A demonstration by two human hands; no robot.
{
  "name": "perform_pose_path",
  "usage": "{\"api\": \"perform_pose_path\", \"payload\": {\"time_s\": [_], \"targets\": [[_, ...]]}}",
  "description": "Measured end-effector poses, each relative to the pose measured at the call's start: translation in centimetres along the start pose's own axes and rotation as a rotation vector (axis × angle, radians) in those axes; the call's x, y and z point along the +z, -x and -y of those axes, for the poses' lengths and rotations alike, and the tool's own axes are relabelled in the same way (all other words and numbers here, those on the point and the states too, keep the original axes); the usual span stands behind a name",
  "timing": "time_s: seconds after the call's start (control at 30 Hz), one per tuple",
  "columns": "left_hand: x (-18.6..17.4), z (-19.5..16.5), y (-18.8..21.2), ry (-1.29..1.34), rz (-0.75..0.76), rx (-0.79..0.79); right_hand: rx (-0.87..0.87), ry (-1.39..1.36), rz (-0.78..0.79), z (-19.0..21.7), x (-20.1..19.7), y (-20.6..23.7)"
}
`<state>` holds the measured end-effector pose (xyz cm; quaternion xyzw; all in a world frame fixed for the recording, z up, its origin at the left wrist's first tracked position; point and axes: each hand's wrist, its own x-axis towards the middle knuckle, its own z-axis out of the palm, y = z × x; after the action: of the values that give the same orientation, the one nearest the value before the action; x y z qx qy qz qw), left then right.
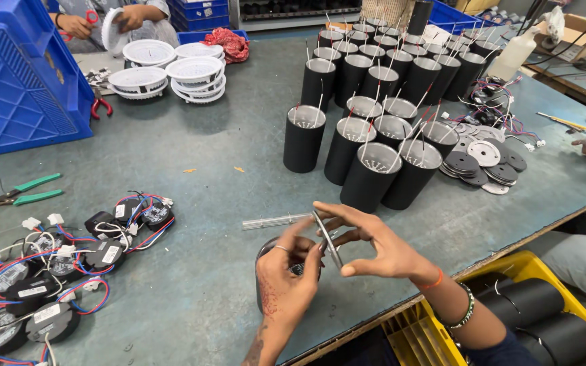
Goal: The person assembles cylindrical electronic devices by inserting motors and wiring into black cylinders, securing lids, and placing finished units into a yellow crate. The person handles motors, wires, lids, and cylinders throughout the process.
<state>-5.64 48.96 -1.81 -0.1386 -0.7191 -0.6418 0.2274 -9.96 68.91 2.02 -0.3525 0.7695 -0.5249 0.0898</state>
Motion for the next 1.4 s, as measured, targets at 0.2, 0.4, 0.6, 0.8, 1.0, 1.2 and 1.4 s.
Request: {"api": "perform_pose_path", "payload": {"time_s": [0.2,0.4,0.6,0.8,1.0,1.2,1.4], "targets": [[-1.5,-1.3,1.0,0.031,0.138,0.032,-0.072,0.044,0.025,1.5,0.6,0.2],[-4.3,-3.5,2.2,-0.028,-0.002,-0.015,-0.165,0.261,0.061,3.0,0.8,0.7],[-4.3,-5.3,1.6,-0.496,0.057,0.323,-0.264,0.448,0.038,4.6,2.1,0.9],[-3.3,-5.2,0.9,-0.54,0.152,0.348,-0.337,0.538,0.057,5.4,2.5,0.7],[-3.8,-5.1,1.4,-0.527,0.053,0.383,-0.256,0.518,0.153,5.5,2.6,-0.5],[-4.7,-5.3,1.6,-0.485,-0.072,0.37,-0.114,0.65,0.29,4.9,2.9,-2.1],[-5.9,-2.3,2.9,-0.307,-0.09,0.26,-0.183,0.741,0.38,4.6,2.0,-2.9]]}}
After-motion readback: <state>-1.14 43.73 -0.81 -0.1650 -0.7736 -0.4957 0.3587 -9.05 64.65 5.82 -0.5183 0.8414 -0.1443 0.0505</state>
